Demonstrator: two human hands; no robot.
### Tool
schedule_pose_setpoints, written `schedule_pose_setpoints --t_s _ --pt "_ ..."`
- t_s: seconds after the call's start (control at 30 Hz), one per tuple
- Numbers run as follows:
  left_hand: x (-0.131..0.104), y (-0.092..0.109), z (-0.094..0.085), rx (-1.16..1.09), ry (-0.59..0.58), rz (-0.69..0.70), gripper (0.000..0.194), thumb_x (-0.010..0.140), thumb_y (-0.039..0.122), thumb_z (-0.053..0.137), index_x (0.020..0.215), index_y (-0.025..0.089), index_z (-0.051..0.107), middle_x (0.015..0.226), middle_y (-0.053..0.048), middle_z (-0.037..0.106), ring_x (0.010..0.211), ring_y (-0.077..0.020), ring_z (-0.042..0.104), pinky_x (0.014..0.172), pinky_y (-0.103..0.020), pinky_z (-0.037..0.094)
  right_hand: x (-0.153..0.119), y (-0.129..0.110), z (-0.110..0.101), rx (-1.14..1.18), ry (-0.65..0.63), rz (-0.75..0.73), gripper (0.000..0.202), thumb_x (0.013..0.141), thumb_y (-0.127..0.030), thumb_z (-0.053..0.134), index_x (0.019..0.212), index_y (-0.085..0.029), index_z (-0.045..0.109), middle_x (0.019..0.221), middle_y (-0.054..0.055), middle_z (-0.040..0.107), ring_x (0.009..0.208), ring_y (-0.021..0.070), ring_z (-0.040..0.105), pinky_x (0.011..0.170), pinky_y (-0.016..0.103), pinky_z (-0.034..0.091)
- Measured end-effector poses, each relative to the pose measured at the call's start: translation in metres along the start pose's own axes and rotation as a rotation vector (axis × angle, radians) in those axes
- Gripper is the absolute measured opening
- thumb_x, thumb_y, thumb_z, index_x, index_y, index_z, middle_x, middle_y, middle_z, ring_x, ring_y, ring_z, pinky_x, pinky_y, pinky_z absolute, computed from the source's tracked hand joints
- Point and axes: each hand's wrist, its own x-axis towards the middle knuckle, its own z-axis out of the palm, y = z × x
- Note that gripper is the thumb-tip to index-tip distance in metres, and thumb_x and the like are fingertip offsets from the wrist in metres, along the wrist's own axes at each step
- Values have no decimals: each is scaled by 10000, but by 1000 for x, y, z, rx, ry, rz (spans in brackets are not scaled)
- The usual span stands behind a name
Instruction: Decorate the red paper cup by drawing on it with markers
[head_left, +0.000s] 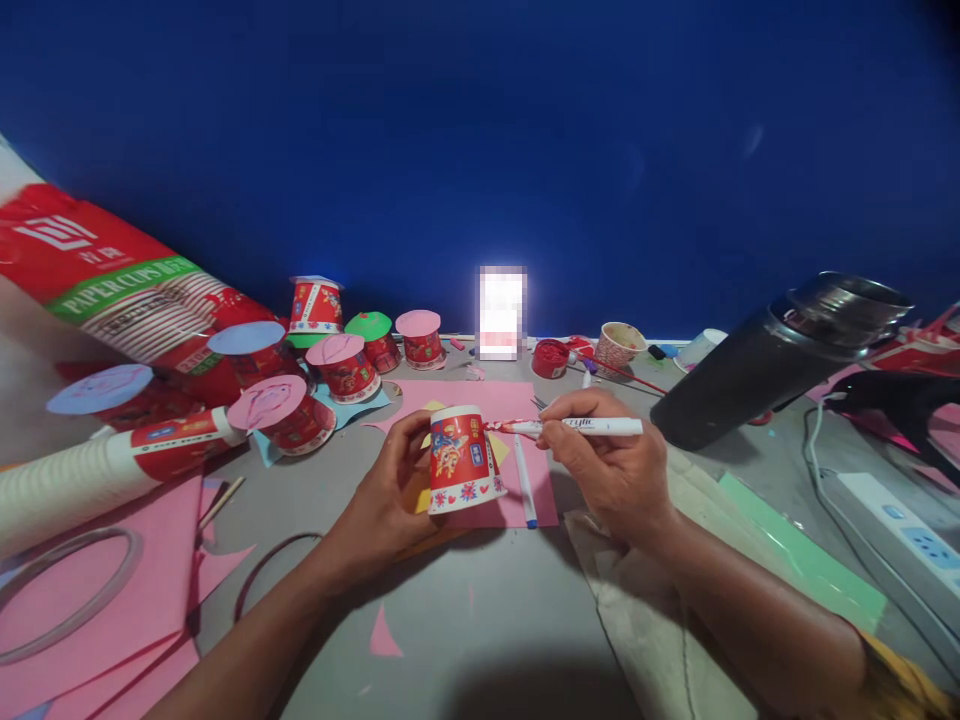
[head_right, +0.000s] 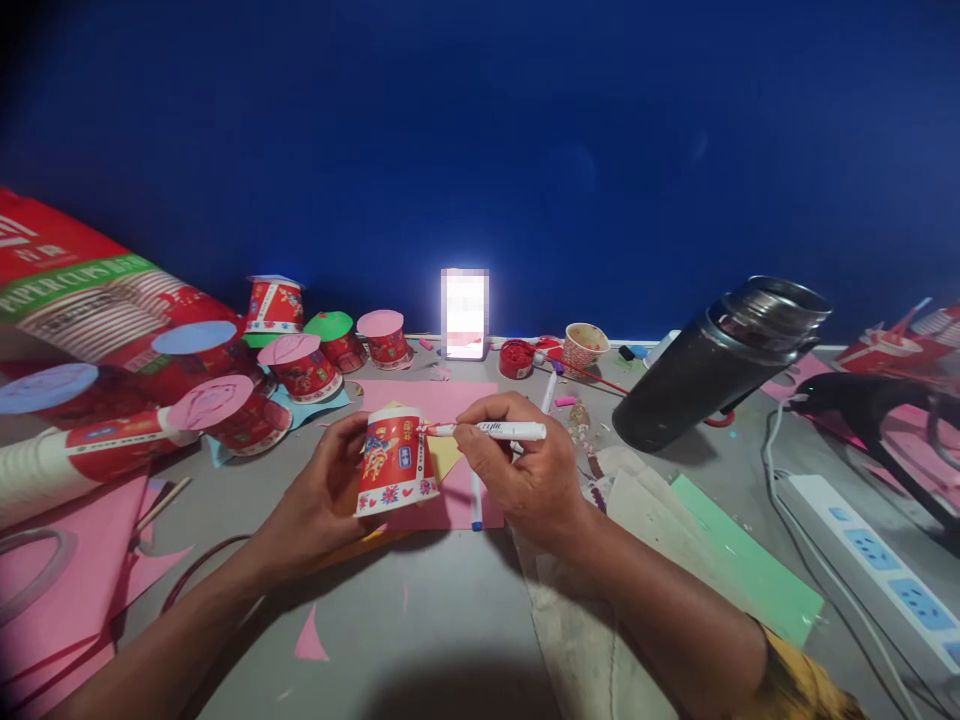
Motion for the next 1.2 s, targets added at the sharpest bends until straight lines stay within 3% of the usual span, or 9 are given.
schedule_pose_setpoints --t_s 0.43,0.6,0.73,0.87,1.07,1.2 --pt "0 2 3 50 -9 26 991 690 297 1020 1462 315 400 1584 -167 593 1457 -368 627 1110 -474 620 2 -4 1 -2 -56 -40 91 935 -186 699 861 -212 746 749 -20 763 622 110 676 586 215 524" --pt "2 2 1 47 -22 35 967 697 297 1007 1448 318 398 1557 -160 608 1412 -362 663 1076 -457 643 3 0 -2 -47 -7 19 126 950 -220 699 827 -217 728 692 -34 720 575 108 633 542 221 481" --pt "2 4 0 134 5 61 925 685 288 987 1427 299 435 1487 -154 638 1374 -378 681 1028 -463 666 2 3 -3 -16 20 23 108 967 -242 711 864 -223 737 720 -32 729 591 116 657 565 232 510" --pt "2 3 -3 251 29 127 868 722 280 928 1452 305 458 1531 -128 565 1415 -364 636 1104 -494 624 -2 5 -5 -5 -2 18 82 970 -237 732 892 -230 756 749 -28 751 615 124 697 581 238 533" --pt "2 1 -8 604 103 288 885 748 419 947 1491 334 474 1496 -106 493 1418 -351 567 1177 -570 556 -5 2 -4 -44 -51 -27 77 975 -216 731 907 -234 761 785 -25 775 639 124 724 593 235 544" --pt "4 -2 -13 683 95 390 899 765 474 948 1509 350 459 1458 -109 476 1409 -350 532 1173 -593 552 -5 -3 2 -70 -115 -122 100 946 -151 716 885 -223 749 749 -27 774 603 116 702 570 217 541"
